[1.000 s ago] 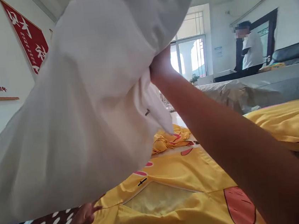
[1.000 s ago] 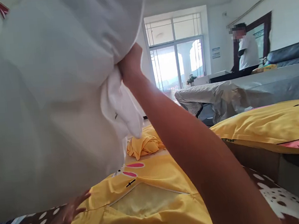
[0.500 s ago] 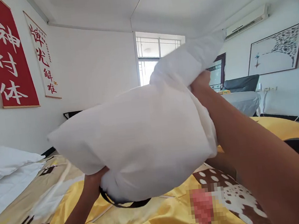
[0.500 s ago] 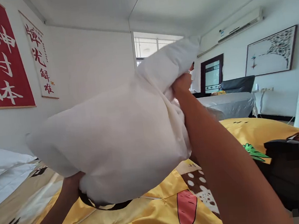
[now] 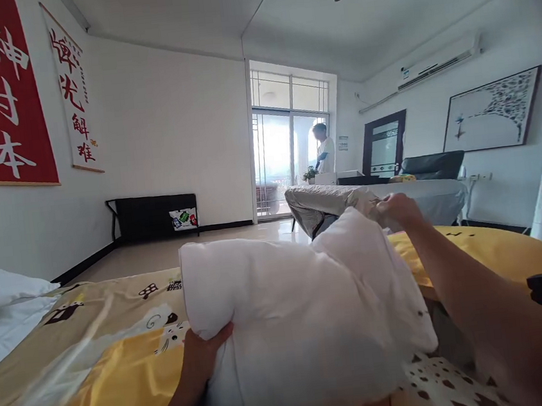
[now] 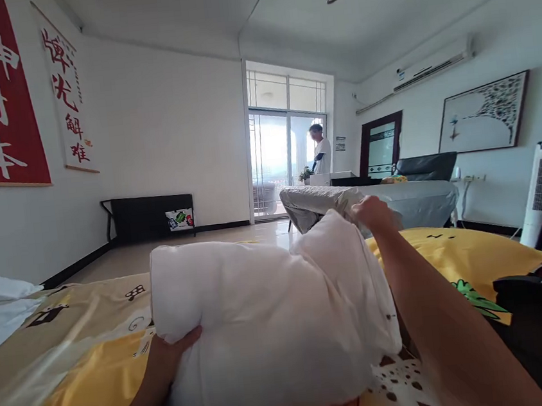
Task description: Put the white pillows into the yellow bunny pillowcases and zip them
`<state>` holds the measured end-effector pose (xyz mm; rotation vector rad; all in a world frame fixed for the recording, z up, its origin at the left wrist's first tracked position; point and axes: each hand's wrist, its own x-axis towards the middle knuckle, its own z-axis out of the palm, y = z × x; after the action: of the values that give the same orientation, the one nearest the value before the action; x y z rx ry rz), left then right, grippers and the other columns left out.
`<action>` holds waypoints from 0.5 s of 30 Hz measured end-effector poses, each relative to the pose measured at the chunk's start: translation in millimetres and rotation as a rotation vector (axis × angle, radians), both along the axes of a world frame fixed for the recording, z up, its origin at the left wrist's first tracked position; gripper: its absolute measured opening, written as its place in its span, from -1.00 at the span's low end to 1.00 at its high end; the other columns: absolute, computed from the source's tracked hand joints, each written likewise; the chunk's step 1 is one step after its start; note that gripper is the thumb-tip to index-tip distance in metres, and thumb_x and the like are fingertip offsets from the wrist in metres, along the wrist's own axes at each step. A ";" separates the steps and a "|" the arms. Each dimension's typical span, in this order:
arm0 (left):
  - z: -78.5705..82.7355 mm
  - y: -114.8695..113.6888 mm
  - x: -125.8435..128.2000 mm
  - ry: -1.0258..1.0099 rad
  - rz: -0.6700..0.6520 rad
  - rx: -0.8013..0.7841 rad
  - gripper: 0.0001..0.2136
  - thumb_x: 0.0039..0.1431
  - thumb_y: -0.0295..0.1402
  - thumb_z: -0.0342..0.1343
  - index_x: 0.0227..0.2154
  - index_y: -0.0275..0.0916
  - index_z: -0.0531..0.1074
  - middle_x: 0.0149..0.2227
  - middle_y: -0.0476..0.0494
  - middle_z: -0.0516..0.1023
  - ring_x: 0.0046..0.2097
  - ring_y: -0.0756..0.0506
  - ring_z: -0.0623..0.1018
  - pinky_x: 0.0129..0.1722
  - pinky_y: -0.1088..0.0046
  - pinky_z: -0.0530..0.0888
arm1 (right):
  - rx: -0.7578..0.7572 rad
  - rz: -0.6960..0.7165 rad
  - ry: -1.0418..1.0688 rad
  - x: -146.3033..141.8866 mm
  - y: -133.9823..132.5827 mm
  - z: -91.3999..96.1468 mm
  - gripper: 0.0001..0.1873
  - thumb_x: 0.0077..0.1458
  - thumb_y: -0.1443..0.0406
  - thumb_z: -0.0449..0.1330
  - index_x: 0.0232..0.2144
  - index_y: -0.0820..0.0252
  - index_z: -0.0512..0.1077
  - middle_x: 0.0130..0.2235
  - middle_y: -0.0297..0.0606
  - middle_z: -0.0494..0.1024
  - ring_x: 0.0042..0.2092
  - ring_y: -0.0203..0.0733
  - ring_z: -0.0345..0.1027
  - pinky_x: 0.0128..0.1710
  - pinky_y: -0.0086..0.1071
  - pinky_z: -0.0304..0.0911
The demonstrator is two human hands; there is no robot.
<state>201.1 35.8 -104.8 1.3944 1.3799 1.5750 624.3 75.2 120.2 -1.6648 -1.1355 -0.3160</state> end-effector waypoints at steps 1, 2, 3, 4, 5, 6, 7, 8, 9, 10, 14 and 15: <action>-7.0 0.1 0.2 0.024 -0.020 -0.015 -0.62 -0.30 -0.13 0.32 -0.37 -0.23 0.54 -0.28 -0.28 0.64 -0.16 -0.35 0.60 -0.21 0.14 0.58 | -0.032 0.048 -0.029 -16.1 5.6 5.6 -0.66 0.08 0.35 0.13 -0.36 0.70 0.51 -0.11 0.53 0.43 0.01 0.14 0.38 -0.19 -0.12 0.11; -12.8 -0.5 0.3 0.042 -0.039 -0.030 -0.63 -0.31 -0.11 0.32 -0.41 -0.22 0.54 -0.31 -0.27 0.65 -0.18 -0.36 0.60 -0.23 0.14 0.58 | -0.075 0.118 -0.063 -37.2 11.9 9.9 -0.66 0.08 0.33 0.14 -0.28 0.67 0.51 -0.11 0.42 0.47 0.00 0.07 0.39 -0.16 -0.16 0.12; -17.4 -1.5 0.2 0.053 -0.050 -0.041 -0.64 -0.32 -0.09 0.31 -0.44 -0.20 0.53 -0.33 -0.26 0.65 -0.19 -0.37 0.61 -0.25 0.15 0.58 | -0.113 0.215 -0.109 -62.6 18.2 11.8 -0.65 0.07 0.31 0.16 -0.23 0.59 0.51 -0.12 0.26 0.52 -0.03 -0.02 0.42 -0.13 -0.23 0.13; -20.8 -2.7 -0.2 0.057 -0.057 -0.049 -0.65 -0.33 -0.07 0.30 -0.46 -0.19 0.53 -0.35 -0.26 0.65 -0.20 -0.37 0.61 -0.26 0.15 0.58 | -0.154 0.332 -0.159 -91.3 24.0 10.8 -0.66 0.02 0.27 0.23 -0.22 0.47 0.53 -0.16 0.07 0.57 -0.10 -0.12 0.45 -0.14 -0.30 0.17; -23.1 -3.7 -1.1 0.058 -0.060 -0.053 -0.66 -0.33 -0.06 0.28 -0.48 -0.18 0.52 -0.35 -0.25 0.65 -0.21 -0.36 0.61 -0.26 0.16 0.58 | -0.206 0.507 -0.222 -121.7 28.6 6.5 -0.63 -0.02 0.23 0.28 -0.17 0.35 0.53 -0.17 -0.08 0.59 -0.16 -0.19 0.47 -0.16 -0.35 0.21; -24.6 -4.5 -2.7 0.061 -0.065 -0.060 -0.67 -0.34 -0.06 0.27 -0.50 -0.17 0.52 -0.36 -0.25 0.65 -0.22 -0.36 0.61 -0.27 0.16 0.58 | -0.246 0.663 -0.273 -152.3 31.9 -0.6 -0.57 -0.08 0.18 0.32 -0.13 0.25 0.52 -0.17 -0.19 0.60 -0.20 -0.25 0.47 -0.17 -0.40 0.24; -25.3 -4.9 -5.0 0.070 -0.075 -0.070 -0.68 -0.34 -0.05 0.26 -0.53 -0.16 0.51 -0.37 -0.25 0.65 -0.23 -0.36 0.61 -0.28 0.17 0.58 | -0.293 0.801 -0.310 -181.4 33.8 -9.9 -0.52 -0.14 0.14 0.35 -0.13 0.21 0.52 -0.18 -0.27 0.60 -0.23 -0.30 0.47 -0.20 -0.44 0.26; -25.4 -4.8 -8.3 0.081 -0.085 -0.084 -0.68 -0.35 -0.04 0.25 -0.55 -0.15 0.50 -0.38 -0.25 0.65 -0.24 -0.36 0.60 -0.29 0.17 0.58 | -0.352 0.959 -0.351 -207.7 34.7 -20.3 -0.47 -0.14 0.09 0.34 -0.11 0.25 0.50 -0.18 -0.28 0.59 -0.23 -0.31 0.46 -0.21 -0.45 0.27; -24.9 -4.4 -12.6 0.092 -0.093 -0.104 -0.68 -0.35 -0.03 0.25 -0.56 -0.15 0.50 -0.39 -0.26 0.65 -0.25 -0.36 0.60 -0.30 0.17 0.57 | -0.398 1.042 -0.382 -230.1 35.1 -30.9 -0.44 -0.14 0.03 0.31 -0.14 0.30 0.50 -0.21 -0.29 0.59 -0.25 -0.32 0.46 -0.22 -0.44 0.28; -24.0 -3.5 -17.8 0.102 -0.092 -0.127 -0.66 -0.37 -0.03 0.26 -0.54 -0.15 0.50 -0.37 -0.26 0.65 -0.24 -0.37 0.60 -0.29 0.16 0.56 | -0.437 1.099 -0.405 -248.1 35.5 -40.7 -0.43 -0.10 -0.02 0.26 -0.20 0.35 0.51 -0.25 -0.29 0.58 -0.27 -0.33 0.45 -0.23 -0.43 0.28; -17.1 2.4 -43.1 0.108 -0.281 -0.174 -0.52 -0.42 -0.16 0.34 -0.31 -0.22 0.51 -0.18 -0.27 0.62 -0.07 -0.36 0.56 -0.09 0.15 0.51 | -0.526 1.082 -0.454 -279.9 40.2 -59.4 -0.39 0.08 -0.14 0.02 -0.56 0.25 0.51 -0.52 -0.33 0.49 -0.44 -0.30 0.38 -0.28 -0.34 0.30; -15.8 4.4 -48.6 0.093 -0.374 -0.174 -0.47 -0.42 -0.20 0.34 -0.24 -0.23 0.50 -0.13 -0.26 0.61 -0.04 -0.34 0.54 -0.06 0.17 0.50 | -0.549 1.069 -0.463 -281.1 40.8 -59.1 -0.38 0.11 -0.14 -0.01 -0.59 0.20 0.49 -0.53 -0.32 0.48 -0.44 -0.27 0.36 -0.28 -0.32 0.30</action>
<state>152.5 40.2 -120.6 1.5285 1.1910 1.1351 343.2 116.0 61.1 -1.1862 -2.4344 0.3535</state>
